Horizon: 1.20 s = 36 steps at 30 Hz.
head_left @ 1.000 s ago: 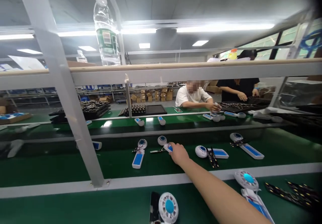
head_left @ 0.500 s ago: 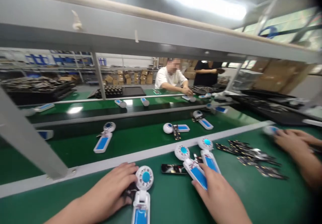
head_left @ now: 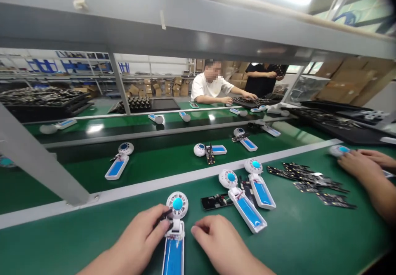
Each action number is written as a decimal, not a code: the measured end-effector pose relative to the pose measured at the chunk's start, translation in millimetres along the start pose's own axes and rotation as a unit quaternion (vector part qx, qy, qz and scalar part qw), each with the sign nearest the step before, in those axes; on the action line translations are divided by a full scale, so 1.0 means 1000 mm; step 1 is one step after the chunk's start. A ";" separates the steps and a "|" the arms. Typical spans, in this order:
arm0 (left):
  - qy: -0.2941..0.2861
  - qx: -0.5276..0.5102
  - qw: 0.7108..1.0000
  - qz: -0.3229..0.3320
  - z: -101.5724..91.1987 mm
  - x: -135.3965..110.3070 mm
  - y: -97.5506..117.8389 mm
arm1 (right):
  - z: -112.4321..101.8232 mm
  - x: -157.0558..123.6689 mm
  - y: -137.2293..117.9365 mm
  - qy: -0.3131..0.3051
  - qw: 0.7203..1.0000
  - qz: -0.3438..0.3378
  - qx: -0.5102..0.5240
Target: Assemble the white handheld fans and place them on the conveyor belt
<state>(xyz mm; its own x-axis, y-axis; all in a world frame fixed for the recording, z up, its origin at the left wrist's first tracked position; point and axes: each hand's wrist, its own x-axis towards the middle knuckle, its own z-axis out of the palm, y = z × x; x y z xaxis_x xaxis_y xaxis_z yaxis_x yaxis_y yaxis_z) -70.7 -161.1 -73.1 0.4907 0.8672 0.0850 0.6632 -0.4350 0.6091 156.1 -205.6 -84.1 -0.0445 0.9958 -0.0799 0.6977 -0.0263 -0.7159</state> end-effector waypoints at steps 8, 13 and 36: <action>-0.038 -0.103 0.988 -0.110 0.020 -0.011 0.020 | 0.012 0.004 -0.001 0.015 0.988 -0.155 0.022; -0.022 -0.262 0.958 -0.116 0.025 -0.010 0.015 | 0.013 0.003 0.009 0.032 0.945 -0.322 -0.049; 0.146 -0.098 0.984 0.008 0.028 -0.009 0.009 | 0.034 0.019 -0.007 -0.011 0.966 -0.098 0.237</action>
<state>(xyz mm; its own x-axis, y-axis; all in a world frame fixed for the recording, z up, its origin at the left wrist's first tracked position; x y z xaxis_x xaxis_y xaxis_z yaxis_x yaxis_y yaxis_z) -53.3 -179.1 -90.9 0.2984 0.9056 0.3015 0.5209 -0.4192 0.7436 126.2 -189.0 -104.0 -0.1615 0.9837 0.0792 0.2684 0.1210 -0.9557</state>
